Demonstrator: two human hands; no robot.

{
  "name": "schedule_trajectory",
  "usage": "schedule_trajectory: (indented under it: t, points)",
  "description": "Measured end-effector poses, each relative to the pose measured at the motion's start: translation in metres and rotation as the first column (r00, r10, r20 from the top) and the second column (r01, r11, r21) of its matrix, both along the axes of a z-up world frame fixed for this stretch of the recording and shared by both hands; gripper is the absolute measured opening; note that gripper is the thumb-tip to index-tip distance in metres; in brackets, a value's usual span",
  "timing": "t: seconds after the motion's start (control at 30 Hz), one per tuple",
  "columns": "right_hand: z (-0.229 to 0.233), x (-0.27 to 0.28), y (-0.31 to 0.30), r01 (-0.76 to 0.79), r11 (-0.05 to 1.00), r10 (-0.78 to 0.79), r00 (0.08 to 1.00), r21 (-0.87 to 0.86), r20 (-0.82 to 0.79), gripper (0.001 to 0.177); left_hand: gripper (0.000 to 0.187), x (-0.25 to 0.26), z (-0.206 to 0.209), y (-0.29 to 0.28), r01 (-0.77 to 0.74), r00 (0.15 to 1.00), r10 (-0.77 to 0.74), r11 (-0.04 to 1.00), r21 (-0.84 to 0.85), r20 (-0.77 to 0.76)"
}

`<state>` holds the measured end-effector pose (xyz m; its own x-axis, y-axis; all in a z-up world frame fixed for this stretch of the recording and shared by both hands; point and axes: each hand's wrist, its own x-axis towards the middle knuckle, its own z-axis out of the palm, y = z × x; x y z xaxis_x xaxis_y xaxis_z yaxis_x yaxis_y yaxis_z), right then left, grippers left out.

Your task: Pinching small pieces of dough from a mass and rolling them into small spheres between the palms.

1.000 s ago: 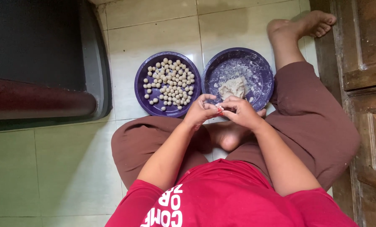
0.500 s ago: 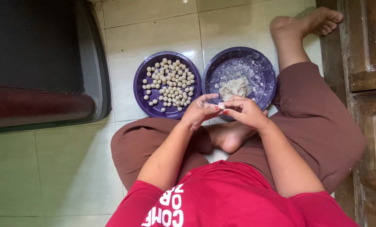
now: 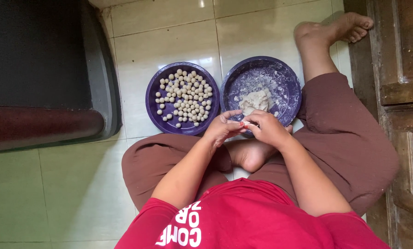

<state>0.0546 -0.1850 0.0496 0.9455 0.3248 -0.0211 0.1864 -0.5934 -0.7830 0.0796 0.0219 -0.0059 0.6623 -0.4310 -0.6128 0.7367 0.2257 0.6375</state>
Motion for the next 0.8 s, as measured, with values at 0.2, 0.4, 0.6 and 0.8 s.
schedule_trajectory:
  t: [0.2,0.4,0.6,0.8]
  points:
    - [-0.016,0.009,-0.013,-0.102,0.979,0.085,0.991,-0.175,-0.102,0.014,0.066,0.001,-0.023,-0.012,0.023,0.999,-0.022,0.999,-0.034,0.028]
    - [-0.004,0.021,-0.027,-0.137,0.971,0.104,0.980,-0.196,-0.170,0.011,0.050,-0.001,-0.038,-0.027,0.043,0.984,-0.035,0.998,-0.041,0.175]
    - [-0.008,0.024,-0.033,-0.010,0.953,-0.033,0.990,-0.301,-0.139,0.014,0.015,-0.005,-0.012,-0.032,-0.060,0.666,-0.408,0.805,0.590,0.625]
    - [-0.029,0.024,-0.048,0.207,0.938,-0.219,0.976,-0.276,-0.010,0.021,0.002,-0.001,-0.048,-0.032,-0.342,0.201,-0.516,0.760,0.553,0.833]
